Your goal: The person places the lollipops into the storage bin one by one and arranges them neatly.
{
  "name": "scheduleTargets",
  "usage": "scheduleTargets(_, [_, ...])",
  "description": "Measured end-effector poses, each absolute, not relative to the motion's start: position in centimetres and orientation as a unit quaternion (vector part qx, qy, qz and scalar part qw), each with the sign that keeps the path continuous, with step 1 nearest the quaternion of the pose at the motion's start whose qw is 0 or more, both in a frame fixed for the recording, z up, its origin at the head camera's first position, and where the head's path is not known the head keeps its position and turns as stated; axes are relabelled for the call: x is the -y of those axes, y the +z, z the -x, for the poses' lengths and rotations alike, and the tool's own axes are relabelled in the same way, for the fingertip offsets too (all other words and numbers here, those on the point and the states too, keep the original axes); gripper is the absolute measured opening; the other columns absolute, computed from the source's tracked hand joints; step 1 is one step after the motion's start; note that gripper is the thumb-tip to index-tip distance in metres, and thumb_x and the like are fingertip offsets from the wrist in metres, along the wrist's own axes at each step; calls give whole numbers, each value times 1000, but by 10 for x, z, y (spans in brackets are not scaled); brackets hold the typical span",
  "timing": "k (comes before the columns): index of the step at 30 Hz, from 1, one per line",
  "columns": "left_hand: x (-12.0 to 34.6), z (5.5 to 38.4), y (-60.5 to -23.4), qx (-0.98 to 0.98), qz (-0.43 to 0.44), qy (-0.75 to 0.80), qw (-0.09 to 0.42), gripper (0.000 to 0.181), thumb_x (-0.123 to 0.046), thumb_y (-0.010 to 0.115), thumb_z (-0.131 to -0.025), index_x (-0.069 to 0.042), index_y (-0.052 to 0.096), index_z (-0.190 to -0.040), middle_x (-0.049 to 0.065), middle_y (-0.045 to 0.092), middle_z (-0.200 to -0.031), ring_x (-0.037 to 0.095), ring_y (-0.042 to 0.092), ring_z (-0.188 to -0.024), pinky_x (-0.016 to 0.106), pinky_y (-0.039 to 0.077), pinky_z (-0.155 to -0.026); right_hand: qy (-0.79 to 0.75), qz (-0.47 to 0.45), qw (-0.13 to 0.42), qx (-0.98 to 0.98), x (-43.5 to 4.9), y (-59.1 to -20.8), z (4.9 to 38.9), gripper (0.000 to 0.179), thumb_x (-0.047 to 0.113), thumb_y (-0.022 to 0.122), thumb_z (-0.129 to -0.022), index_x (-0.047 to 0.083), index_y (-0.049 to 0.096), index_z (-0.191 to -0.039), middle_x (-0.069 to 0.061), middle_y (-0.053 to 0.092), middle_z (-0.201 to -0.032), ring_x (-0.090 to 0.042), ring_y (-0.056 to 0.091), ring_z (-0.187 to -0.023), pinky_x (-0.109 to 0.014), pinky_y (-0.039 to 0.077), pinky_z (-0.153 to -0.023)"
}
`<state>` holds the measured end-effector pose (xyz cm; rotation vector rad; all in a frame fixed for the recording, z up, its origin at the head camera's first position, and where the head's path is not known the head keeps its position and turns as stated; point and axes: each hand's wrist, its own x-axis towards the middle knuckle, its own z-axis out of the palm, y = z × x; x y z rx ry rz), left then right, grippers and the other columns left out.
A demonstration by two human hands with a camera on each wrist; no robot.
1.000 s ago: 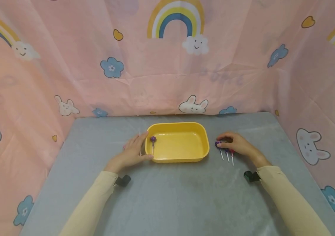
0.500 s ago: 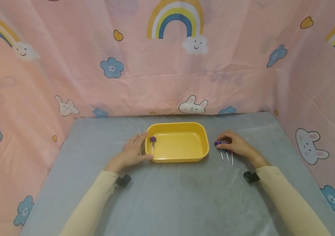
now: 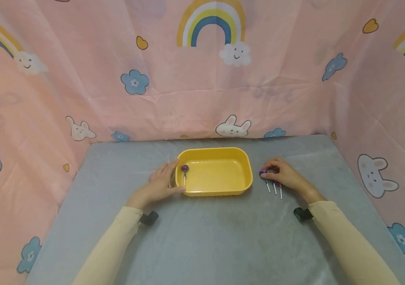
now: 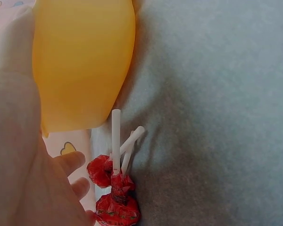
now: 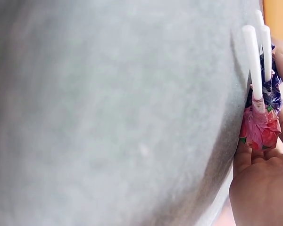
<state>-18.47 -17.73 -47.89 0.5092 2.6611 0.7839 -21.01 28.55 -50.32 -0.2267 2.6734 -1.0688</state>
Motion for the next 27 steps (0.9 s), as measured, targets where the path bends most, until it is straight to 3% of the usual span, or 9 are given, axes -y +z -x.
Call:
scheduleTargets(16, [177, 185, -478, -931, -173, 272, 173, 104, -63, 66, -85, -33, 0, -160, 12, 10, -168, 37, 5, -156, 63, 7, -124, -363, 75, 122, -921, -283, -498, 213, 35, 38, 71, -91, 11, 68, -113, -12, 57, -121, -29, 50, -112, -52, 43, -105])
scheduleTargets(23, [177, 187, -480, -929, -180, 273, 174, 103, -57, 67, -87, -32, -1, -160, 11, 10, -168, 36, 4, -156, 60, 5, -125, -341, 75, 123, -929, -282, -488, 217, 42, 43, 70, -91, 10, 67, -116, -11, 67, -113, -23, 59, -98, -34, 52, -88])
scheduleTargets(27, [177, 187, -480, -928, -186, 273, 173, 103, -57, 67, -88, -30, -1, -160, 11, 10, -168, 35, 4, -157, 58, 3, -126, -345, 79, 117, -928, -280, -480, 217, 43, 42, 68, -92, 8, 66, -117, -13, 67, -112, -26, 62, -101, -42, 54, -92])
